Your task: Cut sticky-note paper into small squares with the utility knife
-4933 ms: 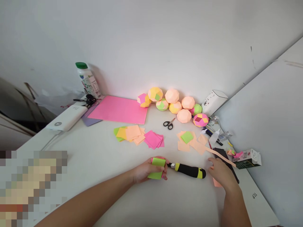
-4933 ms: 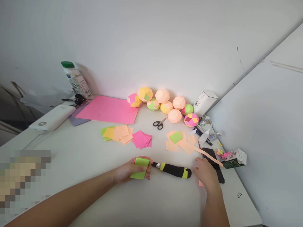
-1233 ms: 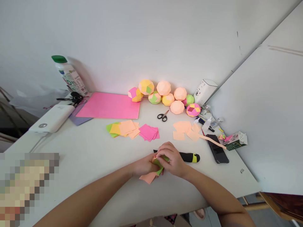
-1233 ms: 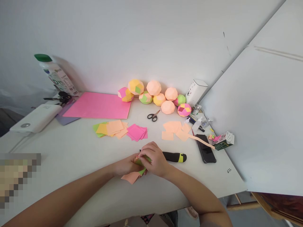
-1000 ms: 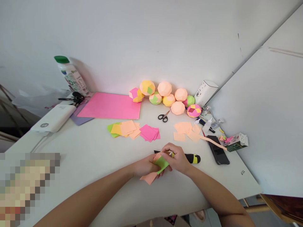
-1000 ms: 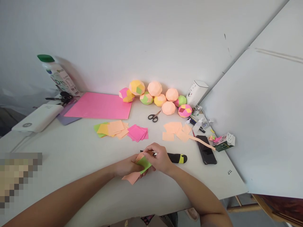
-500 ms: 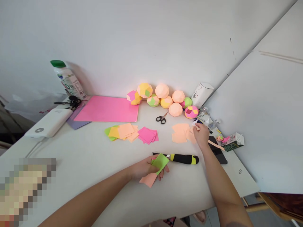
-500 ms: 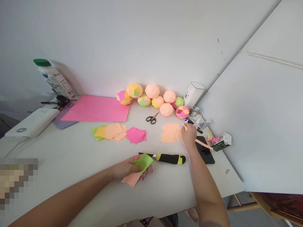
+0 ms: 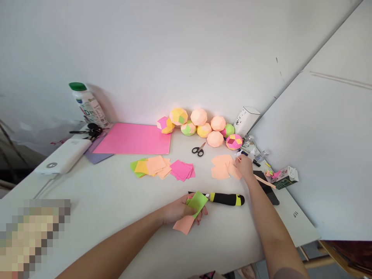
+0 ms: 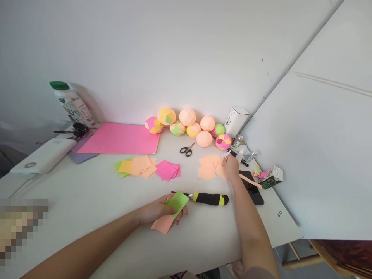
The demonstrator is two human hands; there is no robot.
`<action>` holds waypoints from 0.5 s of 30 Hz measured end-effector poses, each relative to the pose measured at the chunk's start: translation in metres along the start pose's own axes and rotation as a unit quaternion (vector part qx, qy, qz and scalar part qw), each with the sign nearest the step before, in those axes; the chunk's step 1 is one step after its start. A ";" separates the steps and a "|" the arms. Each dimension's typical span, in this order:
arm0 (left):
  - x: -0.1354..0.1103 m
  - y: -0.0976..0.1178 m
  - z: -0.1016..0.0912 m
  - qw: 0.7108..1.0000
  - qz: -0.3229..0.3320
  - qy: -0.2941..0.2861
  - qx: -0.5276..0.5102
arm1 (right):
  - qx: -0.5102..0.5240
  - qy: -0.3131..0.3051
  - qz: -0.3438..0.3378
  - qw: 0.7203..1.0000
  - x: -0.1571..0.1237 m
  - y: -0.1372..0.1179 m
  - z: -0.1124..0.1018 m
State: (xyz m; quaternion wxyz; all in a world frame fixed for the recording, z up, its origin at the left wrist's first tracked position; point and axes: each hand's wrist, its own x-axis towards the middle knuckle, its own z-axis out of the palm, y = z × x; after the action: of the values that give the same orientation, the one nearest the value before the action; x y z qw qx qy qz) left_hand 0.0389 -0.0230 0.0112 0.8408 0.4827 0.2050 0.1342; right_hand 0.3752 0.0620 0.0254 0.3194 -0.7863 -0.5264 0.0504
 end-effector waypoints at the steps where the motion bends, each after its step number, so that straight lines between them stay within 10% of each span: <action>1: 0.000 0.001 0.001 1.000 0.001 0.005 -0.004 | 0.033 0.026 0.002 0.999 0.001 0.000 -0.006; 15: 0.000 0.002 0.000 1.000 -0.005 0.007 -0.022 | 0.426 0.074 0.060 0.900 -0.004 -0.005 -0.052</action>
State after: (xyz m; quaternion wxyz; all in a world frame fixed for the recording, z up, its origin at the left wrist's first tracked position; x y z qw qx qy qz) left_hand 0.0387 -0.0224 0.0130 0.8505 0.4622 0.2098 0.1377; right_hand 0.3913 0.0367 0.0689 0.6582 -0.6065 -0.3814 0.2311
